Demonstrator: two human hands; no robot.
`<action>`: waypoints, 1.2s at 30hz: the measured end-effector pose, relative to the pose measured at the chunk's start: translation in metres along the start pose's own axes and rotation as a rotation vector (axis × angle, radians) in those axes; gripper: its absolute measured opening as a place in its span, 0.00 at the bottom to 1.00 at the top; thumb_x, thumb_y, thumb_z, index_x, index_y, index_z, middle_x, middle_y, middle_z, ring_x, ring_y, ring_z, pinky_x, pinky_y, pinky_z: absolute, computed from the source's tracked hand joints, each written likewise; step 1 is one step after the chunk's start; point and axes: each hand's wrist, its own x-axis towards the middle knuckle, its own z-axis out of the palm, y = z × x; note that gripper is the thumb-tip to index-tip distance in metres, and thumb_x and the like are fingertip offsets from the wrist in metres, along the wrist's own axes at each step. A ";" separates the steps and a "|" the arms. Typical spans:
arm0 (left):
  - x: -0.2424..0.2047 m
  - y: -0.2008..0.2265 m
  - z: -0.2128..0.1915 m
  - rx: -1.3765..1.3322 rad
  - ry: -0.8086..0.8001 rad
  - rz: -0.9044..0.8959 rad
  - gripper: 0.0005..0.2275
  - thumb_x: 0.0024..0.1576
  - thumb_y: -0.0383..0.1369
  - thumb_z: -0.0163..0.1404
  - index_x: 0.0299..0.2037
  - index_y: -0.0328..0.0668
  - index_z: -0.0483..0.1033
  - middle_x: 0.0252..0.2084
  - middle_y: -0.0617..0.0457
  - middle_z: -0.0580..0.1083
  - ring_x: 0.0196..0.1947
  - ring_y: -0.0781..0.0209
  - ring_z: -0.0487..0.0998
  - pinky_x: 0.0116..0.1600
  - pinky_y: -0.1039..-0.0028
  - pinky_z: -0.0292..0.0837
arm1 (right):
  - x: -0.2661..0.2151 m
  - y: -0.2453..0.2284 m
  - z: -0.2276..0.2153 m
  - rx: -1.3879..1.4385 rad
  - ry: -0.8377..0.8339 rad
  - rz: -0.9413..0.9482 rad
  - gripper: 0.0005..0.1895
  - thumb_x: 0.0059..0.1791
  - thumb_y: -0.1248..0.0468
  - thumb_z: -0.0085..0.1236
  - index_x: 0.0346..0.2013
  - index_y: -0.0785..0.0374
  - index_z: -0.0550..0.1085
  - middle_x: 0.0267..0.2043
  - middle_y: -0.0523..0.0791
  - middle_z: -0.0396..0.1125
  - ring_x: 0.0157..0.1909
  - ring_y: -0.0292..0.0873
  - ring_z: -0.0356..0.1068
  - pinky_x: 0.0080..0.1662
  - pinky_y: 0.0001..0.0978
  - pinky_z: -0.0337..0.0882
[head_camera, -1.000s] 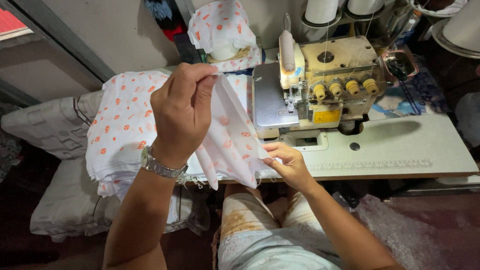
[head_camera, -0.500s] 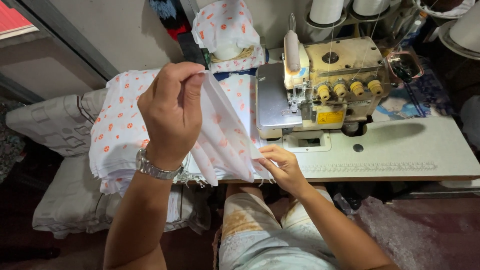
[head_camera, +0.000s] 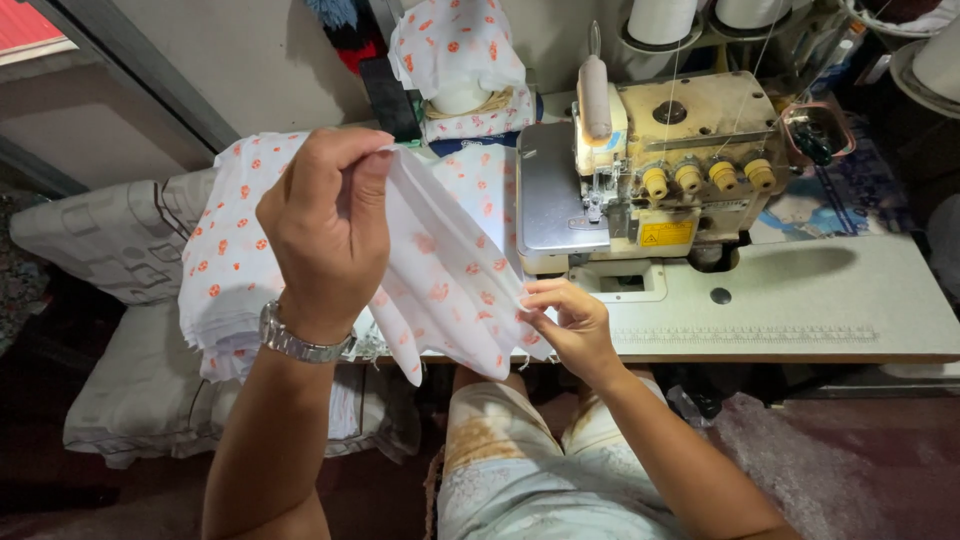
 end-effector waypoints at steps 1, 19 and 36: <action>-0.001 -0.002 -0.001 -0.001 0.000 0.000 0.04 0.65 0.24 0.46 0.41 0.29 0.74 0.32 0.45 0.74 0.29 0.48 0.78 0.39 0.67 0.75 | 0.000 0.001 -0.002 -0.001 0.000 0.001 0.06 0.41 0.72 0.69 0.30 0.63 0.81 0.36 0.49 0.74 0.30 0.36 0.67 0.38 0.27 0.68; -0.075 -0.036 0.007 -0.199 0.274 -0.536 0.04 0.65 0.28 0.47 0.41 0.35 0.70 0.36 0.49 0.70 0.39 0.61 0.69 0.49 0.70 0.67 | 0.064 -0.104 -0.082 -0.437 -0.195 -0.149 0.07 0.41 0.77 0.63 0.30 0.65 0.78 0.28 0.49 0.74 0.30 0.48 0.75 0.37 0.34 0.74; -0.138 -0.030 0.049 -0.666 0.514 -1.146 0.04 0.60 0.29 0.50 0.36 0.37 0.73 0.30 0.55 0.73 0.35 0.65 0.73 0.45 0.75 0.70 | 0.036 -0.224 -0.087 -0.625 -0.508 -0.418 0.09 0.45 0.64 0.53 0.29 0.68 0.76 0.27 0.47 0.71 0.25 0.38 0.72 0.28 0.26 0.73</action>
